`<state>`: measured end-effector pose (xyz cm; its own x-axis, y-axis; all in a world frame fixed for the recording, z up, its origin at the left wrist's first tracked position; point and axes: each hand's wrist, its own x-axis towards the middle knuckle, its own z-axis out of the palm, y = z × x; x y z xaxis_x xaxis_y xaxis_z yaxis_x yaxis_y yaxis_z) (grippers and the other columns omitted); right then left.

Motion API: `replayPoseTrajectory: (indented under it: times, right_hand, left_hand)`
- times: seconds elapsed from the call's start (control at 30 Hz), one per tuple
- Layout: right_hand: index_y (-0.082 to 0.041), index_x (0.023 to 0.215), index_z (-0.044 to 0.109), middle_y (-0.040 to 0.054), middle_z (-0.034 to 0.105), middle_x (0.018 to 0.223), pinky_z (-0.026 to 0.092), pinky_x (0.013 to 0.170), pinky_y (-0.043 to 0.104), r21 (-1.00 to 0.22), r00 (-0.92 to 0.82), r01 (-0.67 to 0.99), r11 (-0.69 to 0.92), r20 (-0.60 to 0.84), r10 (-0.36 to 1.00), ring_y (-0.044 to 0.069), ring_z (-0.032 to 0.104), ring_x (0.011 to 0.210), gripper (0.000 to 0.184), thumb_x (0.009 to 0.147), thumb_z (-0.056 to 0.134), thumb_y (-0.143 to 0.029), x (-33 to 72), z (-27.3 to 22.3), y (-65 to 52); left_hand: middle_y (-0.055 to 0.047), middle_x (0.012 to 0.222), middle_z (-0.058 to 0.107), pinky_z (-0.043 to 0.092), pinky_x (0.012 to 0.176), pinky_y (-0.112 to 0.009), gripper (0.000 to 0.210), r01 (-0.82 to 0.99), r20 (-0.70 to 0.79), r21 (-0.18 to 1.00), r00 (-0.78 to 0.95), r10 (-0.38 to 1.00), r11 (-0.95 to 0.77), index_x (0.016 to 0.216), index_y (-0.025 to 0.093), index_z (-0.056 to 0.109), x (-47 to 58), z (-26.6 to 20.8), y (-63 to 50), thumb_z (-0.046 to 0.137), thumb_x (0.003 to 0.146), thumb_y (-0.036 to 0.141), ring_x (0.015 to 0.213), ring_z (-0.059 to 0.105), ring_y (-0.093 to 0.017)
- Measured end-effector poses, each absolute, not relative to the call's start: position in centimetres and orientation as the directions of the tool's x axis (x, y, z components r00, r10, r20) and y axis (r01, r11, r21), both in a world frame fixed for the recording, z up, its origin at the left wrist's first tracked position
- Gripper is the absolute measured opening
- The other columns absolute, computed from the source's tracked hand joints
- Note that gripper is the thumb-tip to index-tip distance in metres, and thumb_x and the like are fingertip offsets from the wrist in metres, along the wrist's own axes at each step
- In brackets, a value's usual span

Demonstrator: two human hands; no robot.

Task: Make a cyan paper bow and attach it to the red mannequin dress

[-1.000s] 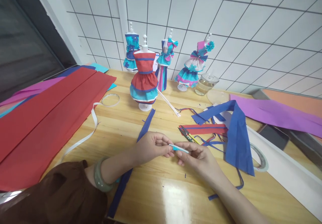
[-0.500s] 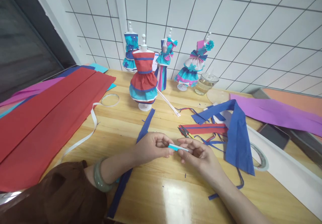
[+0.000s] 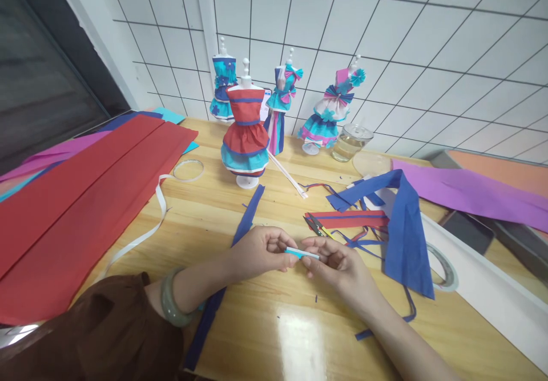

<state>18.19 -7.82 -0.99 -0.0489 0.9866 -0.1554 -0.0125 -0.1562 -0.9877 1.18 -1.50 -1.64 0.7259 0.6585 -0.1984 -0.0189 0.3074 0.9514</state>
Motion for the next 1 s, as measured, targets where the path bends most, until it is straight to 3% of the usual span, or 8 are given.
replayPoseTrajectory:
  times: [0.23, 0.47, 1.0]
  right_hand:
    - [-0.017, 0.091, 0.056, 0.0020, 0.061, 0.070, 0.046, 0.055, 0.024, -0.989, -0.053, 0.009, -0.148, -0.148, 0.988, 0.013, 0.057, 0.060, 0.027, 0.069, 0.066, -0.030, 18.16, -1.09, -7.87]
    - [-0.015, 0.084, 0.063, 0.0009, 0.064, 0.062, 0.044, 0.055, 0.024, -0.976, -0.024, 0.101, -0.195, -0.198, 0.980, 0.012, 0.057, 0.055, 0.022, 0.070, 0.065, -0.031, 18.25, -0.34, -7.86]
    - [-0.018, 0.077, 0.067, 0.0009, 0.066, 0.058, 0.045, 0.053, 0.024, -0.975, -0.018, 0.084, -0.205, -0.208, 0.978, 0.013, 0.059, 0.053, 0.019, 0.067, 0.068, -0.034, 18.55, -0.66, -7.93]
  left_hand:
    - [-0.003, 0.061, 0.064, 0.048, 0.058, -0.024, 0.021, -0.008, -0.195, 0.957, 0.720, 0.667, 0.289, 0.077, 0.011, 0.058, 1.19, -1.76, -1.39, 0.067, 0.065, 0.026, 0.055, 0.059, -0.010]
    - [-0.005, 0.063, 0.066, 0.049, 0.058, -0.025, 0.021, -0.021, -0.198, 0.952, 0.722, 0.663, 0.307, 0.077, 0.010, 0.058, 1.09, -1.54, -1.29, 0.067, 0.065, 0.024, 0.055, 0.060, -0.011]
    - [-0.005, 0.064, 0.065, 0.049, 0.059, -0.025, 0.020, -0.018, -0.195, 0.957, 0.701, 0.686, 0.291, 0.077, 0.010, 0.057, 1.07, -1.46, -1.32, 0.066, 0.066, 0.025, 0.056, 0.060, -0.010]
